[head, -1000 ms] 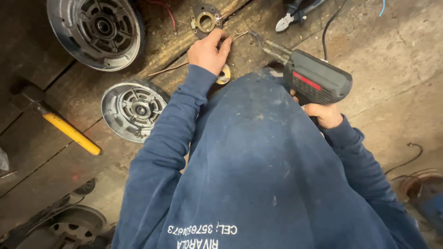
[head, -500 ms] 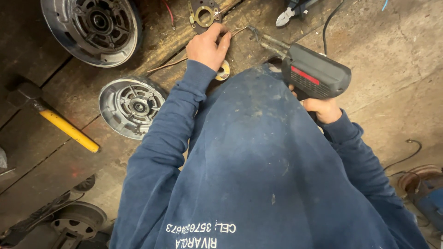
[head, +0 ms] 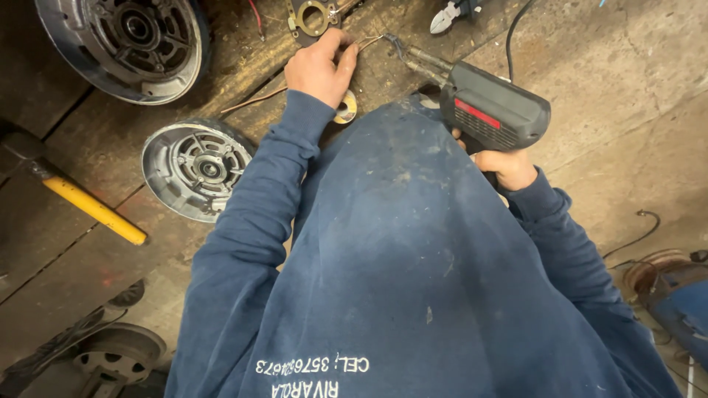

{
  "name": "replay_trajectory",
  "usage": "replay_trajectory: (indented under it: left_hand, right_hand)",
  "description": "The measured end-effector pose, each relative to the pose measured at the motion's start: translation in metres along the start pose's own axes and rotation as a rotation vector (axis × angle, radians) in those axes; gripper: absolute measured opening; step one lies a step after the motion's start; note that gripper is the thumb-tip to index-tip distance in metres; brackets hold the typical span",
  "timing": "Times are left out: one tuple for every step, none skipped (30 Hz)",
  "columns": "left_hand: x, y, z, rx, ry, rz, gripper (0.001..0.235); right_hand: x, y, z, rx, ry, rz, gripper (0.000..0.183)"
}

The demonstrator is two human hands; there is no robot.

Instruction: Soldering copper wires onto an electrical component on a workshop bench.

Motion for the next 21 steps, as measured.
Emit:
replay_trajectory:
  left_hand:
    - [0.000, 0.000, 0.000, 0.003, 0.004, 0.002, 0.017]
    - [0.001, 0.000, 0.000, 0.006, 0.008, 0.005, 0.018]
    - [0.001, -0.001, 0.000, 0.006, 0.009, 0.006, 0.018]
    - [0.002, -0.001, 0.000, 0.008, 0.010, 0.003, 0.018]
    - [0.002, -0.001, 0.000, 0.010, 0.011, 0.000, 0.018]
    - [0.002, -0.001, 0.000, 0.009, 0.011, 0.001, 0.018]
    - [0.002, -0.001, 0.000, 0.008, 0.009, 0.003, 0.018]
    - [0.002, -0.002, 0.000, 0.006, 0.007, 0.005, 0.018]
    - [0.002, -0.002, 0.000, 0.006, 0.006, 0.005, 0.018]
    - [0.002, -0.001, 0.001, 0.003, 0.006, 0.007, 0.018]
    - [0.002, -0.001, 0.000, 0.001, 0.008, 0.009, 0.018]
    - [0.001, -0.001, -0.001, 0.002, 0.009, 0.009, 0.018]
    - [0.001, -0.001, -0.001, 0.000, 0.005, -0.001, 0.018]
    - [0.000, 0.000, -0.002, -0.002, 0.002, -0.011, 0.017]
    - [-0.003, 0.002, -0.003, -0.005, 0.002, -0.009, 0.017]
    - [-0.005, 0.004, -0.003, -0.007, 0.007, -0.030, 0.017]
    - [-0.007, 0.006, -0.004, -0.010, 0.013, -0.051, 0.017]
    - [-0.009, 0.009, -0.007, -0.013, 0.013, -0.049, 0.017]
    - [-0.011, 0.011, -0.009, -0.030, 0.019, -0.083, 0.017]
    - [-0.013, 0.013, -0.012, -0.047, 0.025, -0.117, 0.016]
    - [-0.015, 0.015, -0.016, -0.053, 0.028, -0.115, 0.016]
  right_hand:
    - [0.000, 0.000, 0.000, 0.001, 0.002, 0.011, 0.065]
    - [0.001, 0.000, 0.000, 0.002, 0.004, 0.022, 0.066]
    - [0.000, 0.000, 0.000, 0.003, 0.004, 0.023, 0.066]
    - [0.000, 0.000, -0.001, 0.005, 0.002, 0.022, 0.065]
    - [0.000, 0.000, -0.001, 0.008, 0.000, 0.021, 0.065]
    - [0.000, 0.000, -0.001, 0.009, -0.001, 0.021, 0.065]
    - [0.000, 0.000, -0.001, 0.004, -0.007, 0.015, 0.065]
    - [0.000, 0.000, -0.001, -0.001, -0.014, 0.010, 0.065]
    - [-0.001, 0.001, -0.001, -0.001, -0.014, 0.010, 0.065]
    - [-0.003, 0.002, 0.000, -0.003, -0.019, 0.000, 0.065]
    - [-0.005, 0.003, -0.001, -0.005, -0.027, -0.009, 0.065]
    - [-0.006, 0.003, -0.003, -0.005, -0.029, -0.008, 0.065]
    - [-0.006, 0.004, -0.004, -0.005, -0.031, -0.016, 0.064]
    - [-0.007, 0.004, -0.006, -0.005, -0.032, -0.024, 0.063]
    - [-0.007, 0.005, -0.008, -0.002, -0.031, -0.023, 0.063]
    - [-0.007, 0.006, -0.011, -0.015, -0.039, -0.022, 0.062]
    - [-0.007, 0.008, -0.013, -0.026, -0.048, -0.021, 0.062]
    - [-0.009, 0.010, -0.016, -0.022, -0.046, -0.020, 0.062]
    - [-0.012, 0.014, -0.019, -0.023, -0.060, -0.014, 0.060]
    - [-0.014, 0.018, -0.023, -0.023, -0.073, -0.007, 0.059]
    - [-0.013, 0.019, -0.024, -0.017, -0.074, -0.009, 0.059]
Point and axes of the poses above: each hand's wrist, its own z-axis towards the middle knuckle, its own y-axis out of the back of the hand, x = y × z, the point moved 5 cm from there along z, towards the middle knuckle, and after that the axes turned 8 degrees about -z, right-handed, at the moved point
